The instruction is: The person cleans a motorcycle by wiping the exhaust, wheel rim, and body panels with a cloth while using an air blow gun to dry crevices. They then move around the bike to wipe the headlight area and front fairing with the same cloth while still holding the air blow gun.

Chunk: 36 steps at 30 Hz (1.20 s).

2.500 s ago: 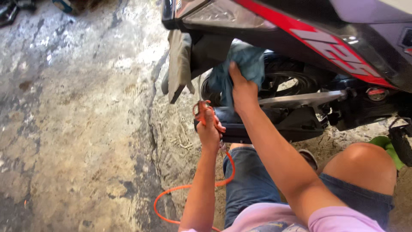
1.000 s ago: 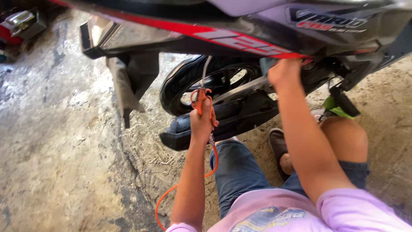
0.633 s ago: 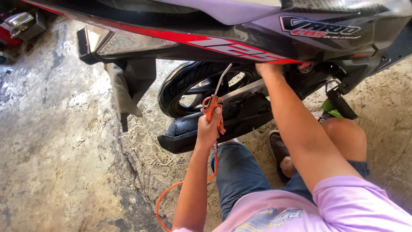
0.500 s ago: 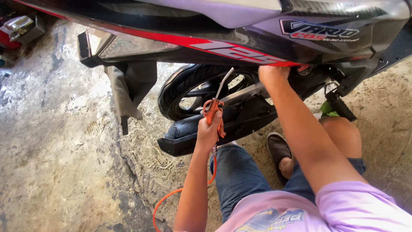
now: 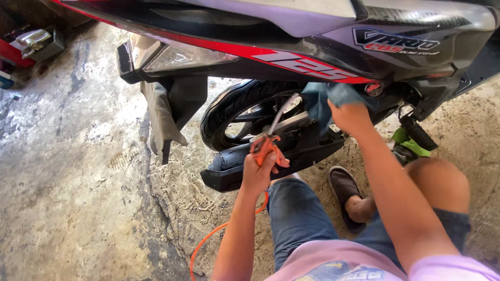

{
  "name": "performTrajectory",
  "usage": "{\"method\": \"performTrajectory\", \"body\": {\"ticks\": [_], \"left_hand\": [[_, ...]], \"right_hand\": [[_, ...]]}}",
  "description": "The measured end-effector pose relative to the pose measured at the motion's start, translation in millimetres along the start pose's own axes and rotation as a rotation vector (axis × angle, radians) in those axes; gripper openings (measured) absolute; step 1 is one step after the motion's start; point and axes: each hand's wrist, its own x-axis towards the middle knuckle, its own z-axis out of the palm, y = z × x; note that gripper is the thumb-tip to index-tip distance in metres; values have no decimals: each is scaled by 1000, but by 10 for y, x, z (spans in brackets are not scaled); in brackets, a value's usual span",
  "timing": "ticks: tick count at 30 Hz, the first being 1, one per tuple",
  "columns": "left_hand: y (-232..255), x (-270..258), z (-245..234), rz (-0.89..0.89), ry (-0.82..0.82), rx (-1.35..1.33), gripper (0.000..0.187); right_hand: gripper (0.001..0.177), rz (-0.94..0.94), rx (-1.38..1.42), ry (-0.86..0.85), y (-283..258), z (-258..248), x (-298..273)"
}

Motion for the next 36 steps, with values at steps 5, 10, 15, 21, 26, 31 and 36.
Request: {"method": "performTrajectory", "body": {"ticks": [5,10,15,21,26,31,36], "left_hand": [[395,-41,-236,-44,354,64,37],[878,54,-142,116,162,451,37],[1039,260,442,199,12,602,37],[943,305,619,-33,214,451,28],[623,211,749,112,90,639,31],[414,251,1172,-151,286,371,35],[525,237,1406,-11,319,552,30]], "right_hand": [[40,-332,615,484,-375,-616,-818],[31,14,733,865,-280,-870,-1027],[25,56,635,813,-108,-888,-687],[19,-81,407,737,-72,-672,-132],[16,365,837,871,285,-534,39],[13,-66,514,754,324,-582,-50],[10,-15,710,680,789,-733,-52]]}}
